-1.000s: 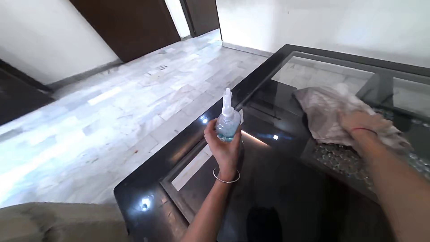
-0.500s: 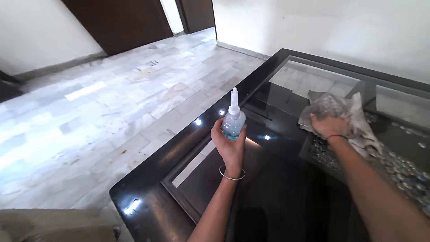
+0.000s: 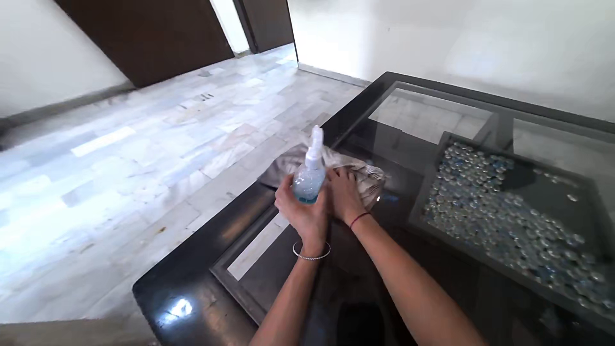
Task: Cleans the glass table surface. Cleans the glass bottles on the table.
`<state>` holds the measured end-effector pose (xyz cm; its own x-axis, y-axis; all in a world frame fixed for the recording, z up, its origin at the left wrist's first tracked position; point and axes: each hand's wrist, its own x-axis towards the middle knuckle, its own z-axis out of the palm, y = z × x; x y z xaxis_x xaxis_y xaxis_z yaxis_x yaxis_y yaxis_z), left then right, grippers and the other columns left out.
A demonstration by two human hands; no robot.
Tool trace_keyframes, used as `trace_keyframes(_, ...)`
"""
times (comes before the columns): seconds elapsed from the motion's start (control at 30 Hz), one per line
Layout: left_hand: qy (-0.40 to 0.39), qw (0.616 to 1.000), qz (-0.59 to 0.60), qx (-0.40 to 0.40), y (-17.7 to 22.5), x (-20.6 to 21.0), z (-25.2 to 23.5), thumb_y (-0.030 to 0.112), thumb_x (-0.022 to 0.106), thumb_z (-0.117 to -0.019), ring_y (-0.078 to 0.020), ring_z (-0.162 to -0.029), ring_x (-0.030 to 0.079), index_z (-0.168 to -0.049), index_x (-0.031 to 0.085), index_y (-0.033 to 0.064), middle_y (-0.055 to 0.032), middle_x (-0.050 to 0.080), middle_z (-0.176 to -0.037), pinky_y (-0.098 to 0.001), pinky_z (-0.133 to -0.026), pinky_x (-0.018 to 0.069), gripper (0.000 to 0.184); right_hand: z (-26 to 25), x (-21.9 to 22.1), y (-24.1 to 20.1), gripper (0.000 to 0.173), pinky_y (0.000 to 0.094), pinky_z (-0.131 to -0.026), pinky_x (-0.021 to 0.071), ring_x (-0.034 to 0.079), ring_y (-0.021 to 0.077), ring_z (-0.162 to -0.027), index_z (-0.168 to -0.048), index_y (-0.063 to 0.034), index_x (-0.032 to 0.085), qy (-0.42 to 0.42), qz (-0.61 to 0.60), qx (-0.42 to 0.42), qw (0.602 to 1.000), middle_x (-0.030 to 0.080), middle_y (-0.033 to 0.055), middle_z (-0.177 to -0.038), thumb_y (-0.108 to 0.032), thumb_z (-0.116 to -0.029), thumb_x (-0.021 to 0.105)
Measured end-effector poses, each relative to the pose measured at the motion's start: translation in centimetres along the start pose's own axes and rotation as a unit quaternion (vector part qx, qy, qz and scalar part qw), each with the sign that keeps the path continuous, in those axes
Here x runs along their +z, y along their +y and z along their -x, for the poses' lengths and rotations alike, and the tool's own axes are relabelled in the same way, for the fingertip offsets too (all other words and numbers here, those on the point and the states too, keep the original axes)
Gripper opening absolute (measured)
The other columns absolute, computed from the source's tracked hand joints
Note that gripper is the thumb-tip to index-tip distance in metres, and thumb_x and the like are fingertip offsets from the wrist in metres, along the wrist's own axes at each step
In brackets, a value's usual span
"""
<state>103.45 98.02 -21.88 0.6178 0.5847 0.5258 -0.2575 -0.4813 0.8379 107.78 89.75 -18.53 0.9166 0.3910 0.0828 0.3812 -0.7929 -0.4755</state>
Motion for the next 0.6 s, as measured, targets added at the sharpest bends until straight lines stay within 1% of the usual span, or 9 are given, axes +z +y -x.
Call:
trace_keyframes(0.07, 0.006, 0.999, 0.018, -0.032, 0.0, -0.1, -0.2, 0.021, 0.082, -0.0791, -0.0314, -0.114, 0.057, -0.139, 0.045, -0.0076, -0.0267, 0.055, -0.128, -0.0448, -0.099, 0.0469, 0.076, -1.1, -0.3, 1.2, 0.04, 0.062, -0.108, 0.0355, 0.046, 0.0428, -0.136, -0.138, -0.0139, 0.065, -0.021, 0.027, -0.022, 0.999, 0.055, 0.0138, -0.148, -0.011, -0.0978, 0.061)
trace_keyframes(0.1, 0.001, 0.999, 0.025, -0.041, 0.0, -0.1, -0.1, 0.021, 0.082, -0.0798, -0.0302, -0.113, 0.058, -0.139, 0.045, -0.006, -0.0253, 0.055, -0.128, -0.0446, -0.098, 0.0479, 0.075, -1.8, -0.7, 2.5, 0.044, 0.0631, -0.107, 0.0367, 0.046, 0.0439, -0.136, -0.14, -0.0182, 0.064, -0.014, 0.04, -0.015, 0.999, 0.056, 0.0138, -0.147, -0.009, -0.0964, 0.062)
trace_keyframes(0.17, -0.015, 0.999, 0.027, -0.038, -0.1, -0.2, 0.0, 0.021, 0.082, -0.0814, -0.0293, -0.113, 0.057, -0.139, 0.045, -0.0037, -0.0237, 0.055, -0.128, -0.045, -0.097, 0.0478, 0.073, -2.6, -2.3, 6.1, 0.049, 0.0646, -0.104, 0.0393, 0.049, 0.0477, -0.132, -0.139, -0.0201, 0.065, 0.029, 0.058, 0.02, 0.998, 0.059, 0.0182, -0.142, -0.002, -0.0936, 0.063)
trace_keyframes(0.23, -0.016, 0.999, 0.025, -0.045, -0.1, -0.1, 0.0, 0.022, 0.083, -0.0812, -0.0255, -0.11, 0.059, -0.14, 0.045, -0.0025, -0.0216, 0.056, -0.126, -0.0414, -0.094, 0.05, 0.073, -2.4, -4.6, 11.0, 0.047, 0.0666, -0.1, 0.0429, 0.051, 0.0513, -0.129, -0.14, -0.0158, 0.064, 0.064, 0.096, 0.082, 0.99, 0.059, 0.0236, -0.139, -0.001, -0.0948, 0.062)
trace_keyframes(0.3, -0.013, 0.998, 0.027, -0.049, -0.1, -0.1, -0.1, 0.02, 0.082, -0.0803, -0.0246, -0.109, 0.059, -0.139, 0.045, -0.0033, -0.0215, 0.056, -0.126, -0.0403, -0.094, 0.0495, 0.073, -0.5, -7.6, 15.7, 0.046, 0.0708, -0.093, 0.0452, 0.05, 0.0565, -0.128, -0.142, -0.0117, 0.061, 0.078, 0.13, 0.184, 0.971, 0.054, 0.0298, -0.142, -0.004, -0.0967, 0.062)
trace_keyframes(0.37, -0.004, 0.998, 0.037, -0.041, -0.2, 0.0, -0.1, 0.019, 0.082, -0.0789, -0.0247, -0.11, 0.058, -0.137, 0.046, -0.0056, -0.0229, 0.056, -0.125, -0.0389, -0.095, 0.0482, 0.073, 2.9, -10.2, 19.9, 0.043, 0.0748, -0.09, 0.044, 0.048, 0.0619, -0.126, -0.141, -0.0042, 0.059, 0.106, 0.146, 0.294, 0.939, 0.049, 0.0371, -0.142, -0.006, -0.0986, 0.061)
trace_keyframes(0.43, -0.003, 0.998, 0.046, -0.043, -0.2, 0.1, -0.1, 0.019, 0.082, -0.0785, -0.0238, -0.11, 0.058, -0.137, 0.046, -0.0049, -0.0222, 0.056, -0.125, -0.0376, -0.096, 0.0482, 0.072, 6.6, -11.8, 22.8, 0.045, 0.0768, -0.091, 0.0426, 0.043, 0.0658, -0.128, -0.142, 0.0043, 0.053, 0.132, 0.15, 0.397, 0.896, 0.039, 0.0433, -0.145, -0.007, -0.0989, 0.061)
trace_keyframes(0.5, -0.01, 0.997, 0.05, -0.051, -0.1, 0.1, 0.0, 0.018, 0.082, -0.0777, -0.024, -0.109, 0.058, -0.137, 0.047, -0.004, -0.0211, 0.057, -0.123, -0.0386, -0.095, 0.0484, 0.072, 9.3, -12.2, 23.9, 0.05, 0.0776, -0.092, 0.0408, 0.039, 0.0677, -0.13, -0.142, 0.0101, 0.048, 0.159, 0.143, 0.453, 0.865, 0.033, 0.0459, -0.148, -0.006, -0.0976, 0.062)
trace_keyframes(0.6, -0.05, 0.993, 0.066, -0.085, 0.3, 0.0, 0.0, 0.017, 0.083, -0.0814, -0.026, -0.111, 0.059, -0.14, 0.045, -0.0031, -0.0218, 0.056, -0.125, -0.0418, -0.095, 0.0496, 0.073, 11.9, -11.5, 21.6, 0.049, 0.0769, -0.092, 0.0411, 0.042, 0.0657, -0.128, -0.144, 0.0071, 0.048, 0.167, 0.137, 0.47, 0.856, 0.034, 0.0436, -0.148, -0.006, -0.0986, 0.06)
